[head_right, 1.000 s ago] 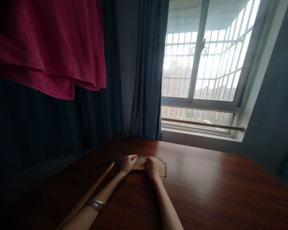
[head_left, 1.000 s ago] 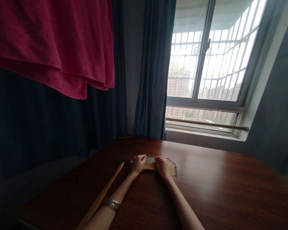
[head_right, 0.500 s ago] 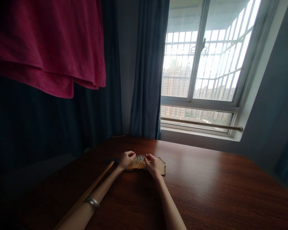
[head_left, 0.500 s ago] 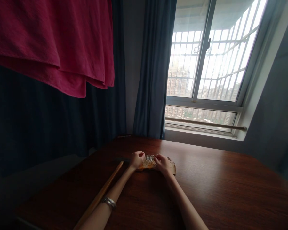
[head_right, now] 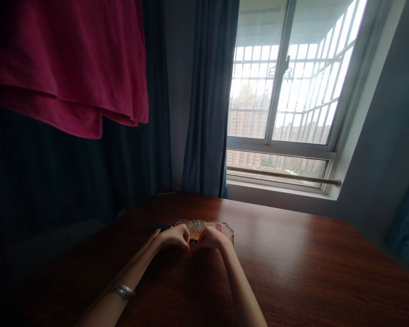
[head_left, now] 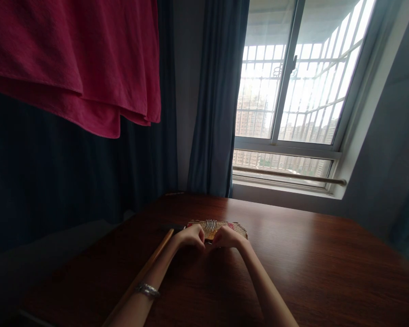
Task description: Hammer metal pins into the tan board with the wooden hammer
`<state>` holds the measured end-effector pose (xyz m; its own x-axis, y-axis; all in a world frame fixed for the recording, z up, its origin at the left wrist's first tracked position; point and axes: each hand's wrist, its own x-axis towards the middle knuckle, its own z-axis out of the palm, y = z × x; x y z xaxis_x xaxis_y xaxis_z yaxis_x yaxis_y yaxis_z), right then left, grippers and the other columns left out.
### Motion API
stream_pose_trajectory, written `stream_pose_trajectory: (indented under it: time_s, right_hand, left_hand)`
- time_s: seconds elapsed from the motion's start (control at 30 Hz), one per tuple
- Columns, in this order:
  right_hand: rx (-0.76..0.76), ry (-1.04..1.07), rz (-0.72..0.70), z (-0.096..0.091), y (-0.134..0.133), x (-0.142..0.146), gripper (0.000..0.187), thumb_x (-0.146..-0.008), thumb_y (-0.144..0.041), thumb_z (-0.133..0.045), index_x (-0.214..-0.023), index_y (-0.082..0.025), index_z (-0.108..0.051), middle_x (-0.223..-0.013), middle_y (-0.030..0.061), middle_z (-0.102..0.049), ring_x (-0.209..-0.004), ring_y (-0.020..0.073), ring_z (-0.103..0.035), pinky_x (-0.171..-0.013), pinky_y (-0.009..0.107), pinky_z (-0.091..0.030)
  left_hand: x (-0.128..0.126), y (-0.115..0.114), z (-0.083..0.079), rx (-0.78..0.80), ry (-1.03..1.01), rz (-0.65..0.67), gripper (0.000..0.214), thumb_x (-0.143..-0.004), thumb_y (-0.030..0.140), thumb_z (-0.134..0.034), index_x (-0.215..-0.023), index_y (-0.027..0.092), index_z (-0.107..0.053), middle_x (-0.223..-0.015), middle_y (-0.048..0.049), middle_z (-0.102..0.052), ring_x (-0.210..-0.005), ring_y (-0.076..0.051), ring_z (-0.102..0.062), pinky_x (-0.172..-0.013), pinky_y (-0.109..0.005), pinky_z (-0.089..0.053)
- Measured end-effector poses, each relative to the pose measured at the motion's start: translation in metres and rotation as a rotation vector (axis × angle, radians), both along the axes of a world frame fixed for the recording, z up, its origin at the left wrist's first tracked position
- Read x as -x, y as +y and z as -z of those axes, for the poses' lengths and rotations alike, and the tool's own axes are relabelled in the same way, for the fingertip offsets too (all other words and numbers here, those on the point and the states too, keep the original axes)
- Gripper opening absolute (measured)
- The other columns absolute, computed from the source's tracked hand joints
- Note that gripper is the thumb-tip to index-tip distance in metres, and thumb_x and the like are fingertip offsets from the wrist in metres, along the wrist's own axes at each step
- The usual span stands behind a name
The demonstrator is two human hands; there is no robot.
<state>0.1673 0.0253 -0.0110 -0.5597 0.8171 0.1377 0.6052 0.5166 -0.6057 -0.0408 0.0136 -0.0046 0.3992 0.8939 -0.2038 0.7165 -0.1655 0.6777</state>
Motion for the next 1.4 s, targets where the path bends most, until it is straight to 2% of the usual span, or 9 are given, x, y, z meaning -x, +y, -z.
stream_pose_trajectory:
  time_s: [0.17,0.5,0.6,0.67,0.77,0.87,1.07,1.2,1.4]
  right_hand:
    - [0.031,-0.018,-0.126,0.006,0.003,0.005,0.016,-0.056,-0.015,-0.069,-0.063,-0.029,-0.072,-0.062,-0.0045,-0.069,-0.056,0.0120,-0.060,-0.054,0.019,-0.042]
    - [0.037,0.002,-0.115,0.007,0.003,0.008,0.015,-0.053,-0.015,-0.070,-0.062,-0.026,-0.071,-0.061,-0.0034,-0.069,-0.056,0.0128,-0.060,-0.050,0.019,-0.041]
    - [0.028,0.032,-0.058,0.008,0.006,0.004,0.008,-0.055,-0.025,-0.071,-0.063,-0.025,-0.071,-0.059,-0.0038,-0.067,-0.054,0.0120,-0.058,-0.047,0.019,-0.039]
    - [-0.003,0.065,0.029,0.009,0.012,0.000,0.013,-0.063,-0.035,-0.067,-0.064,-0.023,-0.070,-0.056,-0.0031,-0.065,-0.053,0.0115,-0.056,-0.047,0.019,-0.038]
    - [-0.080,0.130,0.221,0.013,0.022,-0.003,0.028,-0.075,-0.041,-0.054,-0.069,-0.018,-0.069,-0.058,0.0009,-0.065,-0.055,0.0124,-0.056,-0.051,0.021,-0.039]
    - [-0.151,0.196,0.364,0.022,0.028,0.001,0.025,-0.078,-0.034,-0.049,-0.082,-0.017,-0.067,-0.070,0.0043,-0.067,-0.063,0.0139,-0.058,-0.058,0.022,-0.042]
    - [-0.253,0.277,0.381,0.045,0.026,0.019,0.026,-0.074,-0.017,-0.052,-0.097,-0.019,-0.066,-0.095,0.0064,-0.065,-0.084,0.0156,-0.059,-0.077,0.022,-0.042]
    - [-0.296,0.291,0.403,0.053,0.024,0.025,0.023,-0.074,-0.014,-0.050,-0.088,-0.019,-0.068,-0.090,0.0068,-0.064,-0.088,0.0178,-0.056,-0.081,0.025,-0.040]
    - [-0.329,0.311,0.490,0.054,0.025,0.032,0.017,-0.078,-0.018,-0.047,-0.076,-0.019,-0.064,-0.083,0.0068,-0.062,-0.080,0.0177,-0.055,-0.075,0.025,-0.040]
  left_hand:
    - [0.003,0.003,0.003,0.002,0.014,0.008,0.025,-0.047,0.035,-0.070,-0.060,0.013,-0.068,-0.052,-0.0005,-0.059,-0.049,-0.011,-0.049,-0.043,-0.019,-0.029]
    - [0.003,0.003,0.005,0.040,-0.007,0.019,0.028,-0.048,0.038,-0.071,-0.060,0.013,-0.067,-0.052,-0.0009,-0.059,-0.048,-0.011,-0.049,-0.043,-0.019,-0.029]
    - [0.005,0.005,0.005,0.021,-0.049,0.008,0.030,-0.052,0.040,-0.069,-0.062,0.012,-0.067,-0.053,-0.0011,-0.060,-0.048,-0.011,-0.050,-0.044,-0.019,-0.030]
    - [0.006,0.009,0.007,-0.041,-0.086,-0.024,0.032,-0.056,0.042,-0.066,-0.064,0.011,-0.067,-0.054,-0.0018,-0.061,-0.049,-0.012,-0.051,-0.045,-0.020,-0.032]
    - [0.008,0.021,0.011,-0.236,-0.116,-0.152,0.031,-0.062,0.041,-0.062,-0.067,0.011,-0.068,-0.062,-0.0033,-0.065,-0.058,-0.014,-0.057,-0.052,-0.021,-0.038]
    - [0.006,0.030,0.019,-0.427,-0.153,-0.276,0.027,-0.066,0.036,-0.059,-0.075,0.013,-0.068,-0.075,-0.0046,-0.068,-0.071,-0.017,-0.061,-0.065,-0.023,-0.043]
    - [-0.005,0.038,0.038,-0.520,-0.173,-0.340,0.028,-0.071,0.030,-0.053,-0.089,0.013,-0.068,-0.083,-0.0061,-0.069,-0.074,-0.017,-0.061,-0.070,-0.025,-0.046]
    - [-0.008,0.041,0.045,-0.544,-0.134,-0.340,0.027,-0.073,0.028,-0.052,-0.088,0.013,-0.068,-0.083,-0.0065,-0.068,-0.073,-0.016,-0.061,-0.068,-0.024,-0.045]
    - [-0.012,0.043,0.048,-0.572,-0.069,-0.395,0.021,-0.074,0.027,-0.053,-0.082,0.015,-0.068,-0.078,-0.0055,-0.068,-0.071,-0.015,-0.060,-0.066,-0.023,-0.042]
